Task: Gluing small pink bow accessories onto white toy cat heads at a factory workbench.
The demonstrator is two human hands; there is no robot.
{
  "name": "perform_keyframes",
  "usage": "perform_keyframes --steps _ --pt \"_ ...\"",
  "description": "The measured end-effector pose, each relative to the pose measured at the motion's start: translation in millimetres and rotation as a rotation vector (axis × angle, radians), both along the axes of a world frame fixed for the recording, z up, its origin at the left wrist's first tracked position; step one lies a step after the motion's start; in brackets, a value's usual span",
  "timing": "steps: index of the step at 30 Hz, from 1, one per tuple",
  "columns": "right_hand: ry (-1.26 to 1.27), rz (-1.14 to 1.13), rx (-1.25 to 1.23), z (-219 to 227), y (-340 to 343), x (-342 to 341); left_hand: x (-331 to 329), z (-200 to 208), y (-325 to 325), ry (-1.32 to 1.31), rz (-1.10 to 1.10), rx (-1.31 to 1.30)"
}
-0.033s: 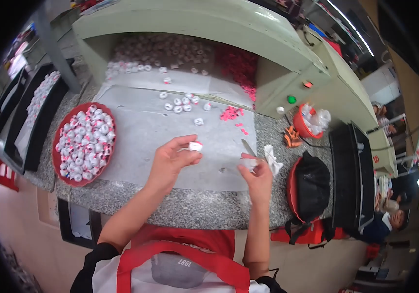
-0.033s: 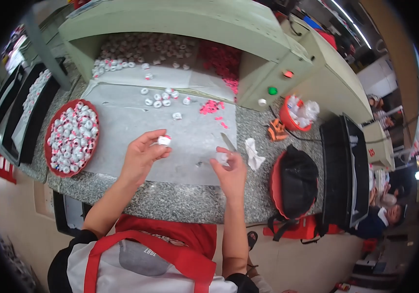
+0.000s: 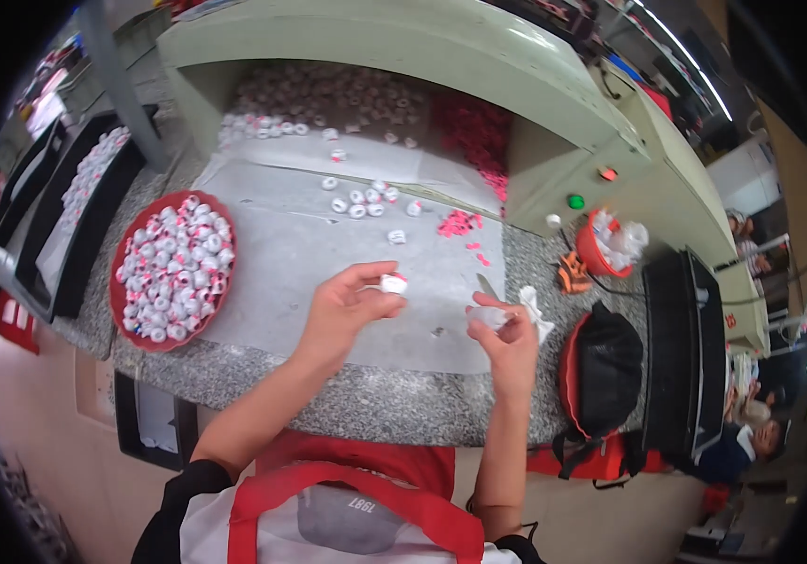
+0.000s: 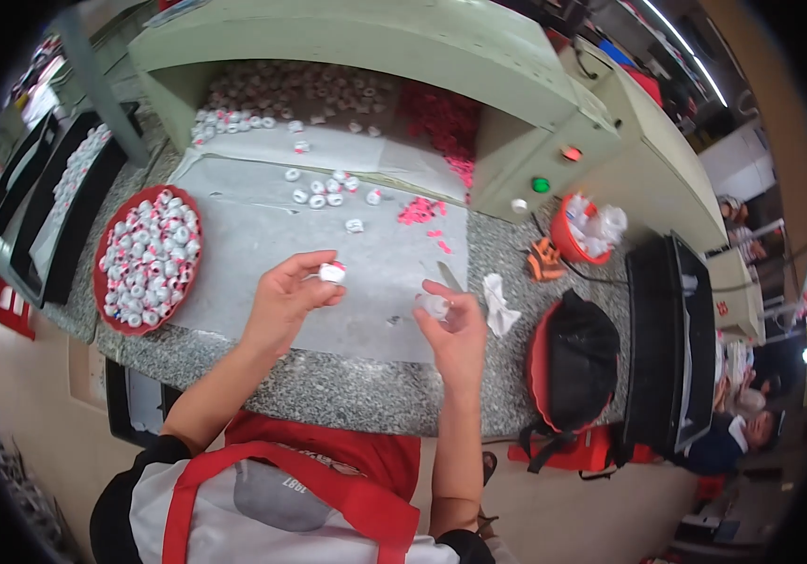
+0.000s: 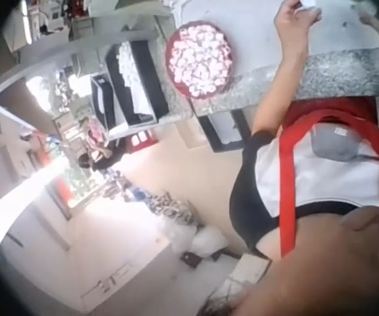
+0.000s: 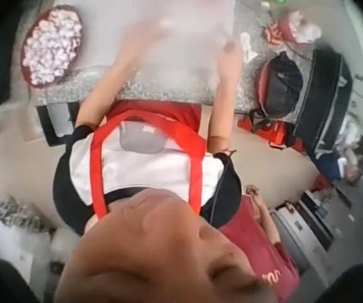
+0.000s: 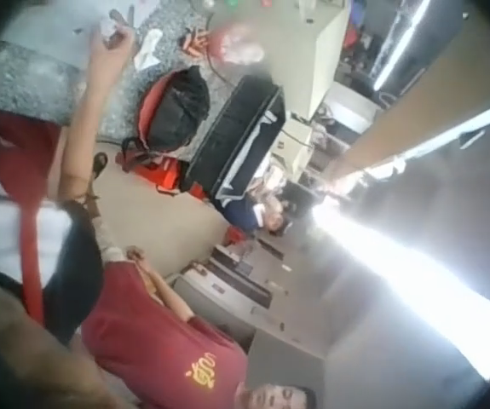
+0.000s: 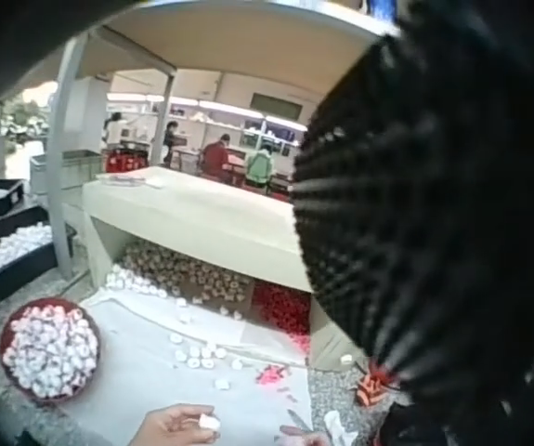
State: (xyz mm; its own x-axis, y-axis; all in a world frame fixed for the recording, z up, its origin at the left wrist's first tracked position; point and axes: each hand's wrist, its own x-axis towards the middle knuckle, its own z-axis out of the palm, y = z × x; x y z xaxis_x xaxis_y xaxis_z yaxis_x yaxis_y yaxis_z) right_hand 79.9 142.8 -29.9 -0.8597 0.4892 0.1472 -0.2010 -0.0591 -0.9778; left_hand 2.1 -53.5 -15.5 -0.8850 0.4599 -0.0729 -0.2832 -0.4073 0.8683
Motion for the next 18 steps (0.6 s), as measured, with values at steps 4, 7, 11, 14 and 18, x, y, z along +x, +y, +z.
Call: perform_keyframes --steps 4,7,11,14,18 --pt "-0.093 0.117 0.044 48.9 -22.3 -19.8 -6.1 1.7 2.8 0.176 0.062 -0.039" --pt "-0.080 0.139 0.179 44.8 -23.3 -15.9 -8.6 5.4 8.0 0.267 0.133 -0.062" --pt "0.121 -0.025 0.358 35.4 -39.5 -7.4 -6.1 2.4 10.5 0.314 0.199 -0.090" --pt "0.216 -0.126 0.443 34.7 -44.8 -1.9 -4.2 -2.5 10.6 0.298 0.222 -0.096" --pt "0.245 -0.096 0.664 34.3 -47.7 5.7 -2.0 -1.7 12.1 0.308 0.212 -0.092"
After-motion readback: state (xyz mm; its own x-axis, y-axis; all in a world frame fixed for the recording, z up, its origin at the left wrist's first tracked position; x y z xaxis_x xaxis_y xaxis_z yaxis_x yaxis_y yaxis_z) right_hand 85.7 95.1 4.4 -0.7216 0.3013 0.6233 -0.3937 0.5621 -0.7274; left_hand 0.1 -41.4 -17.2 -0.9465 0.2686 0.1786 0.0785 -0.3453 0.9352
